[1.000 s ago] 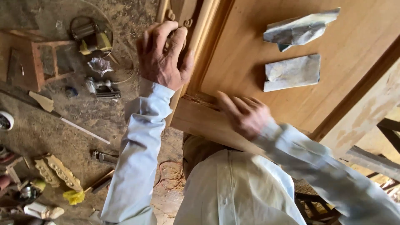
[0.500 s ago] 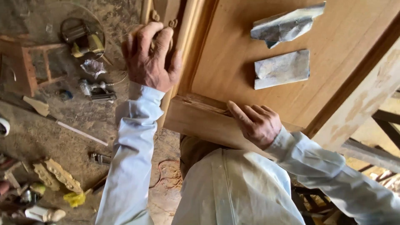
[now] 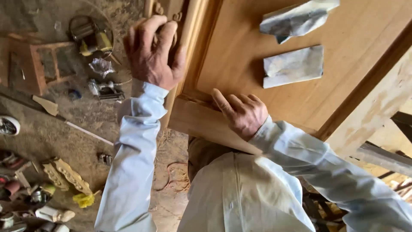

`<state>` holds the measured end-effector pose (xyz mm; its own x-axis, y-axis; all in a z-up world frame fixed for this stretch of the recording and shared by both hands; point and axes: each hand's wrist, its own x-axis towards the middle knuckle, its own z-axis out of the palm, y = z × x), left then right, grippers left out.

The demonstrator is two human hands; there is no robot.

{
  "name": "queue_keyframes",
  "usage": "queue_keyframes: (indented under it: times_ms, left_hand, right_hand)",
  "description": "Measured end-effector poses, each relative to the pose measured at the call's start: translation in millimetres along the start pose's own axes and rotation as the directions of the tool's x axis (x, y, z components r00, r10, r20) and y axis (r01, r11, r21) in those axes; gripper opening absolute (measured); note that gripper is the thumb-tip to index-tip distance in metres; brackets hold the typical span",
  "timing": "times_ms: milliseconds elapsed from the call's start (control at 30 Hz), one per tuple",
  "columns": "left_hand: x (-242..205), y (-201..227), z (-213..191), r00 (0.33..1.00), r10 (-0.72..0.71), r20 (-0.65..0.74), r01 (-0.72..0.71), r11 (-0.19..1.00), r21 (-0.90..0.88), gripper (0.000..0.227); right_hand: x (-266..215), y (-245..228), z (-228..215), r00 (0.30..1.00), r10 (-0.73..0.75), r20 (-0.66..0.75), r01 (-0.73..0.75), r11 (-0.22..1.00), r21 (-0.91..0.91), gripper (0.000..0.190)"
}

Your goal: Refining and finishing a wooden door panel using a chisel, sandpaper, and glue.

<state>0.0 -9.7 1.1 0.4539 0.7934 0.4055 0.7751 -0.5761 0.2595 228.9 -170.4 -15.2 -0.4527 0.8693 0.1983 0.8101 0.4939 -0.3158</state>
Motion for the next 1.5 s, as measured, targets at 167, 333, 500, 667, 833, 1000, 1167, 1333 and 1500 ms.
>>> queue_keyframes:
  times_ms: [167, 333, 500, 667, 833, 1000, 1167, 1333, 1500]
  left_hand:
    - [17.9, 26.1, 4.2, 0.999, 0.034, -0.007, -0.034, 0.999, 0.020, 0.030]
    - [5.2, 3.5, -2.7, 0.999, 0.046, 0.011, -0.046, 0.999, 0.025, 0.030]
    - [-0.8, 4.3, -0.6, 0.998, 0.060, -0.002, -0.060, 0.998, 0.005, 0.034]
    - [-3.1, 1.6, 4.9, 0.998, 0.055, 0.006, -0.055, 0.998, 0.003, 0.033]
    - [-7.1, 2.0, 2.0, 0.999, 0.038, 0.018, -0.039, 0.999, 0.013, 0.032]
    - [-5.9, 1.1, 1.7, 0.999, 0.041, 0.013, -0.041, 0.999, 0.014, 0.034]
    - [-3.1, 3.1, -5.7, 0.997, 0.056, 0.044, -0.056, 0.998, 0.005, 0.033]
    - [-10.8, -6.4, 10.7, 1.000, 0.008, -0.008, -0.008, 0.998, 0.059, 0.033]
    - [-5.8, 1.1, 4.8, 1.000, 0.011, 0.018, -0.011, 1.000, 0.009, 0.034]
  right_hand:
    - [-34.7, 49.5, -64.7, 0.993, 0.109, -0.045, -0.092, 0.953, 0.288, 0.042]
    - [-22.7, 25.3, -42.1, 0.997, 0.055, -0.058, -0.046, 0.987, 0.151, 0.035]
    - [-35.2, 25.4, -26.0, 0.996, 0.035, -0.081, -0.023, 0.990, 0.139, 0.034]
    - [-34.0, 30.9, -26.9, 0.994, -0.003, -0.110, 0.028, 0.974, 0.224, 0.034]
    - [-32.3, 28.6, -26.9, 0.997, -0.012, -0.081, 0.029, 0.976, 0.214, 0.030]
    - [-18.9, 23.9, -25.3, 0.994, -0.040, -0.104, 0.063, 0.972, 0.227, 0.025]
    - [-13.5, 20.9, -13.5, 0.993, -0.050, -0.109, 0.073, 0.975, 0.209, 0.030]
    - [-17.3, 21.7, -17.1, 0.996, -0.058, -0.071, 0.073, 0.972, 0.221, 0.035]
    - [2.3, 13.6, -9.1, 0.992, -0.079, -0.100, 0.099, 0.970, 0.222, 0.032]
